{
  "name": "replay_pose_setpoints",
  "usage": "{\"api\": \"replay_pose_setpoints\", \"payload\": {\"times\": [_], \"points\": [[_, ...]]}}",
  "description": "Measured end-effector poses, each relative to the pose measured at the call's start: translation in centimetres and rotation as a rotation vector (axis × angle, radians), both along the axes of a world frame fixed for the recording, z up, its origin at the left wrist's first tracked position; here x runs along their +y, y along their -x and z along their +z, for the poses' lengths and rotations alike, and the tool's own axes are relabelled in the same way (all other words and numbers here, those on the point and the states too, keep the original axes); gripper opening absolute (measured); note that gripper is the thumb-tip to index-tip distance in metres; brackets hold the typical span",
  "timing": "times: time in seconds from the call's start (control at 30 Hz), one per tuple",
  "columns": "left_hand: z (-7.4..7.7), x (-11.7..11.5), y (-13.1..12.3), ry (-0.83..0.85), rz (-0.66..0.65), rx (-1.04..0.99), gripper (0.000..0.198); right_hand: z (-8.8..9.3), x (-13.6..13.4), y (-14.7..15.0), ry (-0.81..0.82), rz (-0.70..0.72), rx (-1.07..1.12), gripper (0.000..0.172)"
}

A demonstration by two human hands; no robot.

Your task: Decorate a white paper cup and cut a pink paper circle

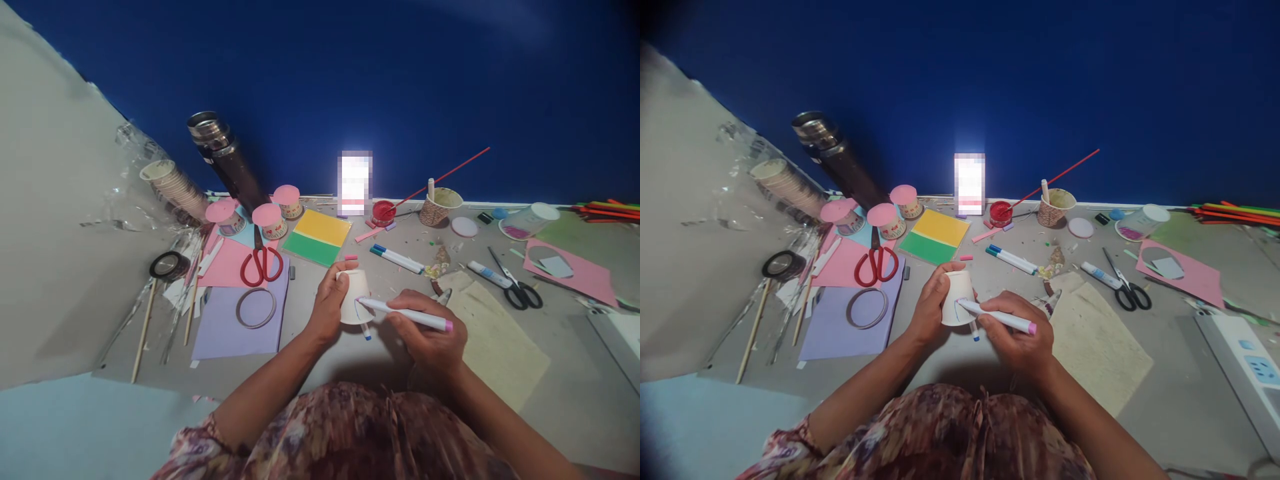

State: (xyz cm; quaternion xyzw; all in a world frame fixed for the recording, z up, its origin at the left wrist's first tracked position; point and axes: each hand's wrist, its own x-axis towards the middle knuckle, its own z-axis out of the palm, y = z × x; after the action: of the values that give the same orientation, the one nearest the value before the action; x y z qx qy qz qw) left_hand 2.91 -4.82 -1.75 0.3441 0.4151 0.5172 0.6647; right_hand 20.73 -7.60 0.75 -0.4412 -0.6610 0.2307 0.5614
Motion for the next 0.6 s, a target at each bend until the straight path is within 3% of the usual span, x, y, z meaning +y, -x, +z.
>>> {"api": "replay_pose_setpoints", "payload": {"times": [0.6], "points": [[0.17,0.02,-0.01,0.002,0.019,0.001,0.071,0.29,0.04,-0.01,0.005,-0.048,0.005,0.012]]}}
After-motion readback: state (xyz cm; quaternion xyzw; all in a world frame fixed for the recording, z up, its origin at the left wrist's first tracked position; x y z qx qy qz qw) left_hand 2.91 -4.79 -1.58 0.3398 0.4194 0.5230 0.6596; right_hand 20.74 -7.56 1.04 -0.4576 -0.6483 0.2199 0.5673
